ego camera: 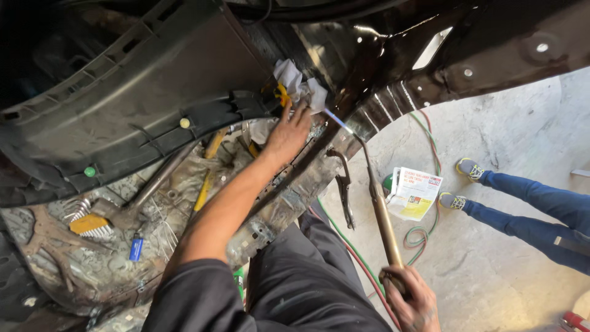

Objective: The person works under a raised car, hammering on the rusty undercarriage panels and positioning a black plastic trim cover along the rocker area. They then ignite a propane torch and move its flame along the undercarriage metal, heating different sections while holding the torch by hand.

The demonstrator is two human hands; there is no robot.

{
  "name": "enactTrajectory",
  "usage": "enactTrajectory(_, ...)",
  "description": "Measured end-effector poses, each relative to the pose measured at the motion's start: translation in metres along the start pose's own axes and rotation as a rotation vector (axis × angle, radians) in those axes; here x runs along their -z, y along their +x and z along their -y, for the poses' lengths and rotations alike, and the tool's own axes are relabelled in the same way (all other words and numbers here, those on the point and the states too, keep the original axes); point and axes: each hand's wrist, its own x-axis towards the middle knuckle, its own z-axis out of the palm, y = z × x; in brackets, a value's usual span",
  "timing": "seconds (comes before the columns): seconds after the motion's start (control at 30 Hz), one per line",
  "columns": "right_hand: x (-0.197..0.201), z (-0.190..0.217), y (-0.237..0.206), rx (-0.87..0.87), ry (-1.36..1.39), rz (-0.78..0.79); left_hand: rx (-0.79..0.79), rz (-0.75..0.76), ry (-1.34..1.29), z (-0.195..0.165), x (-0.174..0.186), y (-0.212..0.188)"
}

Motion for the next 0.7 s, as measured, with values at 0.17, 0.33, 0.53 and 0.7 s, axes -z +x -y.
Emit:
enactTrajectory(0.17, -0.026, -0.015, -0.061, -0.605, 0.405, -0.238, -0.260, 0.009, 0.381, 0.037, -0.025, 0.008)
enactTrajectory(0.33, -0.038, -0.044, -0.118, -0.738, 0.538, -0.221, -0.243, 0.074, 0.507, 0.028, -0.005, -0.001)
enactTrajectory(0.53, -0.084, -0.088, -0.173, -0.673, 0.550, -0.340, -0.523, 0.327, 0.839, 0.027, 0.035, -0.030)
enactTrajectory(0.7, -0.107, -0.118, -0.166, -0.716, 0.574, -0.368, -0.238, 0.101, 0.394, 0.023, 0.030, -0.072)
